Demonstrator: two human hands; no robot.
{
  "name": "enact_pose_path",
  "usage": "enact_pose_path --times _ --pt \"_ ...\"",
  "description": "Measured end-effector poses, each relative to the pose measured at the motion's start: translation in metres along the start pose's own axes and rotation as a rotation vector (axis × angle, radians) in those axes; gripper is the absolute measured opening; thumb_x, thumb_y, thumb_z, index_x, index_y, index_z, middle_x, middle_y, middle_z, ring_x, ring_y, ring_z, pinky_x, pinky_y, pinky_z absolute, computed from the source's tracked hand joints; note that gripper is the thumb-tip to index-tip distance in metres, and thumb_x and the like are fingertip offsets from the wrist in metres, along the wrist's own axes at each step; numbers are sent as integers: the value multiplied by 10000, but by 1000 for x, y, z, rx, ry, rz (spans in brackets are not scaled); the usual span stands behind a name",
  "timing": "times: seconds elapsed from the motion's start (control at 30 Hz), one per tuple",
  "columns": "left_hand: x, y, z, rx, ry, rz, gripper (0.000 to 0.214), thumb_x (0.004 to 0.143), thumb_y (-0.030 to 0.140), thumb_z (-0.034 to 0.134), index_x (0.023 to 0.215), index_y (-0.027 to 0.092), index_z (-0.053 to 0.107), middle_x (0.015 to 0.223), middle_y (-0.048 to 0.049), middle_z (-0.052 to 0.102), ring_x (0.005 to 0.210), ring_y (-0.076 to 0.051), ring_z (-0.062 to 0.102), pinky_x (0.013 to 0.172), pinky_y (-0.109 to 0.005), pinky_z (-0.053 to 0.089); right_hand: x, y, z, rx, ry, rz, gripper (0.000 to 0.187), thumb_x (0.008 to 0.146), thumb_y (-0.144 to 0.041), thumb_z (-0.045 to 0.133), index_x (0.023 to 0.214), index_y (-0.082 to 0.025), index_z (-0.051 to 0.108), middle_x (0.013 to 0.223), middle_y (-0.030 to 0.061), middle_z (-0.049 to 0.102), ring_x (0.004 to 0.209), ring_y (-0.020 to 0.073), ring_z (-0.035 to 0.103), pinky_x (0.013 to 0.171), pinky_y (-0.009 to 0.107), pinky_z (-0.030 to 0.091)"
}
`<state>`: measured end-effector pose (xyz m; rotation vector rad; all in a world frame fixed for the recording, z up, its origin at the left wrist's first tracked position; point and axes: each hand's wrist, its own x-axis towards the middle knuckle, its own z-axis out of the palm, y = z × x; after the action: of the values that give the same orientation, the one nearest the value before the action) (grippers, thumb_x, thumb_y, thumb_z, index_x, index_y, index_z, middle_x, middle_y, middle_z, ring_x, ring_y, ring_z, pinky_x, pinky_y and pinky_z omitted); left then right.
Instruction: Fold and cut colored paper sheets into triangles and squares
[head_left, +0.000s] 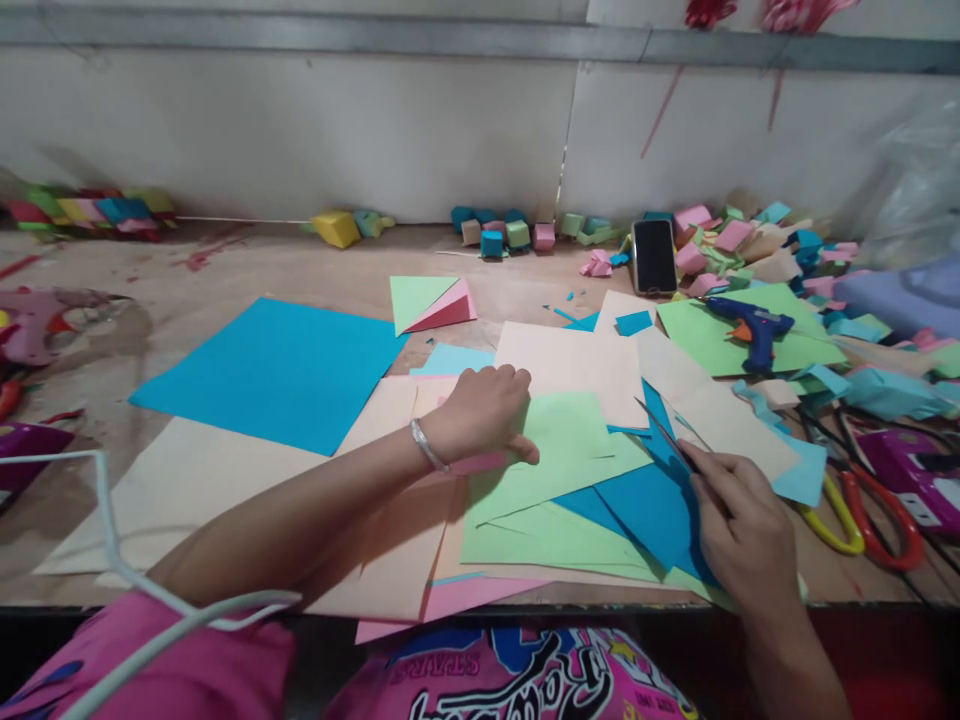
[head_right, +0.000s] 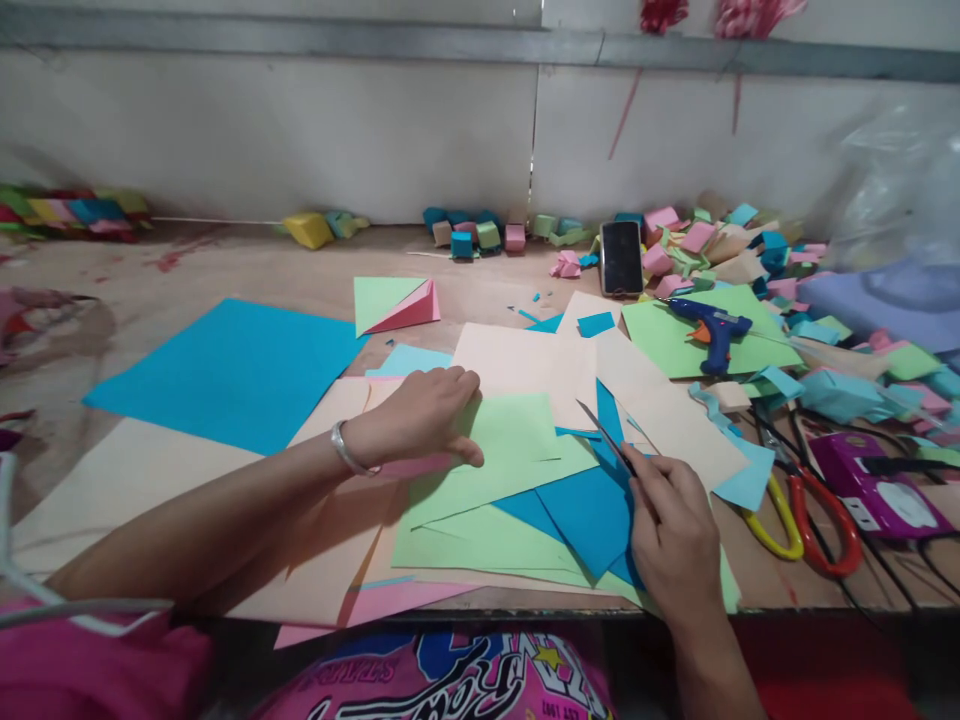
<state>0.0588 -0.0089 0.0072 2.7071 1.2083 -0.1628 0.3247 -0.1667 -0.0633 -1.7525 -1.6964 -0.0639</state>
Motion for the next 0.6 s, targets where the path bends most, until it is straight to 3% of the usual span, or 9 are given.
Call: enact_pose_path --times 0.17,0.3,0.43,0.6 --pt "11 2 -11 -150 -194 12 485 581 511 848 697 194 501 600 9 524 518 -133 448 484 -253 266 1 0 0 25 -4 23 352 959 -248 467 1274 -232 624 973 73 603 915 211 596 786 337 451" --pt "8 8 -13 -253 -282 115 448 623 417 820 559 190 439 514 41 467 455 -95 380 462 -249 235 1 0 -1 56 13 44 355 954 -248 479 1277 -237 625 983 72 610 921 207 604 795 338 464" --pt "-5 22 -9 -232 -209 168 371 642 381 807 652 203 482 618 19 549 538 -125 467 483 -250 272 2 -2 -2 56 75 76 353 951 -249 489 1272 -230 635 996 75 618 941 210 605 825 344 470" --pt "-26 38 4 -208 -176 248 389 655 227 715 991 190 522 855 -53 649 740 -214 592 555 -283 356 2 -4 -4 47 123 118 364 950 -254 488 1287 -251 626 1024 83 621 965 222 609 825 362 483"
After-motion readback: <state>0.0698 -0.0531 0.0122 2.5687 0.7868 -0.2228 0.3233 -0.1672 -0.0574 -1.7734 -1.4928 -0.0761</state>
